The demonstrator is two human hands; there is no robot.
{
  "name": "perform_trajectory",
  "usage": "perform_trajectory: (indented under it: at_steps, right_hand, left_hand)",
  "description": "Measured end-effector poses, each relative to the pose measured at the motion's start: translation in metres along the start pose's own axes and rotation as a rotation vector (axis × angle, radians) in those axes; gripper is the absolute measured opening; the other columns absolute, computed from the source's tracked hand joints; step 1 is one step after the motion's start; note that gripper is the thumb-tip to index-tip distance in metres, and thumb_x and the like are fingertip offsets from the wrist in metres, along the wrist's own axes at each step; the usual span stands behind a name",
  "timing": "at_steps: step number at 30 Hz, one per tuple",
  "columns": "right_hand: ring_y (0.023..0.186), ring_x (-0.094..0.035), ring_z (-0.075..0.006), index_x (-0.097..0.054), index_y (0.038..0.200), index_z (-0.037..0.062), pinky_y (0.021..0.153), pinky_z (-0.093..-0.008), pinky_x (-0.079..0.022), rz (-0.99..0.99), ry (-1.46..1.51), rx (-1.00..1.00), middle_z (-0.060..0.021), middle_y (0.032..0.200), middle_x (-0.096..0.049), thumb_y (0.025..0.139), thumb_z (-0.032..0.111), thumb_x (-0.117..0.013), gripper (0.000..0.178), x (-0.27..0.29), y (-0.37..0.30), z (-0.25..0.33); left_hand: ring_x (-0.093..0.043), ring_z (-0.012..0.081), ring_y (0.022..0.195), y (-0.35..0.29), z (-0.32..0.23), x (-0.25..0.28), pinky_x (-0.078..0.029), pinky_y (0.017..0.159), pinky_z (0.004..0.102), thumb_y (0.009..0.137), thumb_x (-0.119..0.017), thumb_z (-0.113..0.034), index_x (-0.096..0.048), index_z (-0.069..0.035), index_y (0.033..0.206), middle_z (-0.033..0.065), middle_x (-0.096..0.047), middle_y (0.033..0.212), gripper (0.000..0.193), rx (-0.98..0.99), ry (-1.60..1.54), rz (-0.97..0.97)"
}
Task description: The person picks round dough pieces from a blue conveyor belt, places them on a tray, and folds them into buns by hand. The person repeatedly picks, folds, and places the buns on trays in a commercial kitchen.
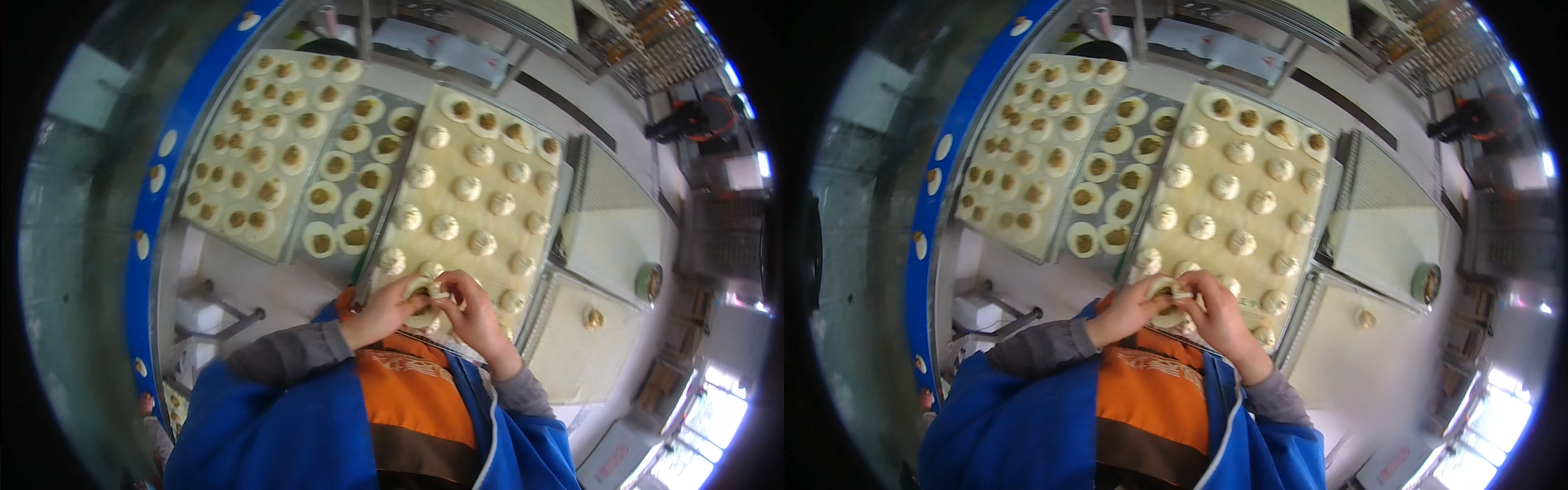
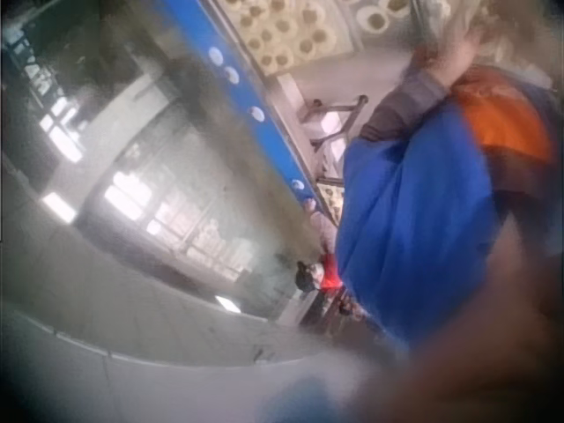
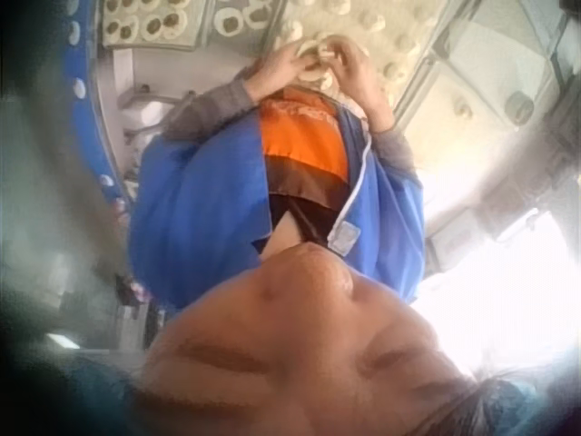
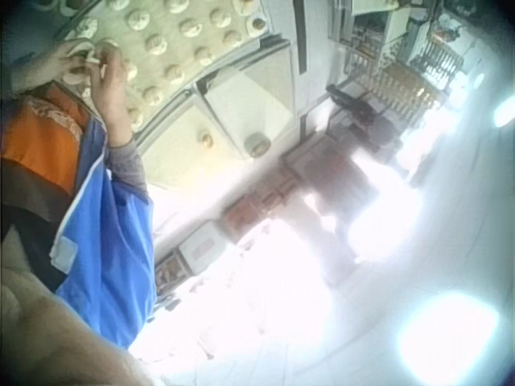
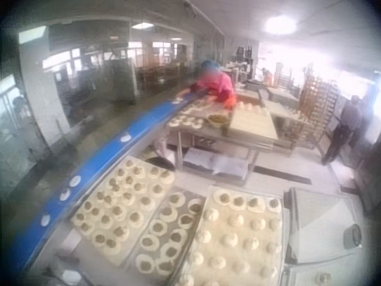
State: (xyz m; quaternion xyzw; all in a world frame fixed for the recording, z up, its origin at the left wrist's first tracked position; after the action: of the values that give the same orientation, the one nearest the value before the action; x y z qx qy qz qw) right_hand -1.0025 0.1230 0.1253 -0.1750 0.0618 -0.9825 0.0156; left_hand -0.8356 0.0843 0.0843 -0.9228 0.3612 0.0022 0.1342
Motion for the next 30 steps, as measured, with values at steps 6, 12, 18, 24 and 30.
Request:
perform_trajectory:
  at_steps: [6, 12, 18, 24, 30]
  right_hand:
    - [0.082, -0.064, -0.0297, -0.067, 0.105, 0.0035, 0.072, -0.0377, -0.052, 0.146, -0.407, 0.38, -0.0143, 0.092, -0.062, 0.088, 0.002, -0.07, 0.018, -0.01, 0.008, 0.023]
    - [0.084, -0.065, -0.0354, -0.065, 0.103, 0.0031, 0.072, -0.0423, -0.052, 0.283, -0.112, -0.04, -0.0152, 0.092, -0.062, 0.085, 0.005, -0.072, 0.02, -0.021, 0.004, 0.013]
    - [0.086, -0.065, -0.036, -0.061, 0.102, 0.002, 0.072, -0.0421, -0.052, 0.168, -0.278, 0.25, -0.0151, 0.091, -0.061, 0.086, 0.005, -0.073, 0.021, -0.03, 0.007, 0.014]
    - [0.085, -0.063, -0.036, -0.061, 0.101, 0.0023, 0.073, -0.042, -0.052, 0.204, -0.163, 0.173, -0.0144, 0.093, -0.06, 0.083, 0.003, -0.073, 0.021, -0.037, 0.01, 0.019]
    - [0.087, -0.063, -0.0361, -0.063, 0.111, 0.0036, 0.076, -0.0436, -0.053, 0.303, -0.339, 0.402, -0.0144, 0.097, -0.06, 0.08, 0.004, -0.072, 0.033, -0.04, 0.014, 0.026]
  left_hand:
    - [-0.061, 0.0147, 0.105, -0.003, 0.015, 0.013, -0.049, 0.092, 0.0316, 0.1, -0.063, -0.014, -0.058, -0.003, 0.131, 0.008, -0.066, 0.111, 0.033, 0.326, -0.016, 0.215]
    - [-0.06, 0.0152, 0.116, -0.009, 0.012, 0.016, -0.047, 0.098, 0.0316, 0.101, -0.059, -0.011, -0.05, -0.001, 0.141, 0.0102, -0.063, 0.127, 0.042, 0.218, 0.166, 0.361]
    - [-0.058, 0.0128, 0.115, -0.027, 0.033, 0.023, -0.046, 0.099, 0.029, 0.108, -0.048, -0.012, -0.05, -0.003, 0.141, 0.0045, -0.06, 0.129, 0.034, 0.419, -0.521, 0.138]
    - [-0.061, 0.0183, 0.11, -0.034, 0.025, 0.022, -0.048, 0.096, 0.0325, 0.105, -0.051, -0.011, -0.052, -0.002, 0.136, 0.0136, -0.063, 0.118, 0.032, 0.126, -0.003, 0.096]
    - [-0.057, 0.016, 0.121, -0.024, 0.024, 0.033, -0.045, 0.101, 0.0298, 0.103, -0.05, -0.005, -0.048, 0.0, 0.142, 0.0126, -0.061, 0.129, 0.039, 0.318, 0.125, 0.271]
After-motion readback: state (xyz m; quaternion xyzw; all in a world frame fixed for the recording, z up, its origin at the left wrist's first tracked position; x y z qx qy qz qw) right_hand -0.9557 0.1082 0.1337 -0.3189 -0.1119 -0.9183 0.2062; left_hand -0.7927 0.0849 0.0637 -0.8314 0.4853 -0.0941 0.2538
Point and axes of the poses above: each hand's wrist, its own y-axis towards the middle knuckle, its own x-axis out of the back of the hand, z = x × y, the point moved 4 cm from there along y, towards the middle knuckle
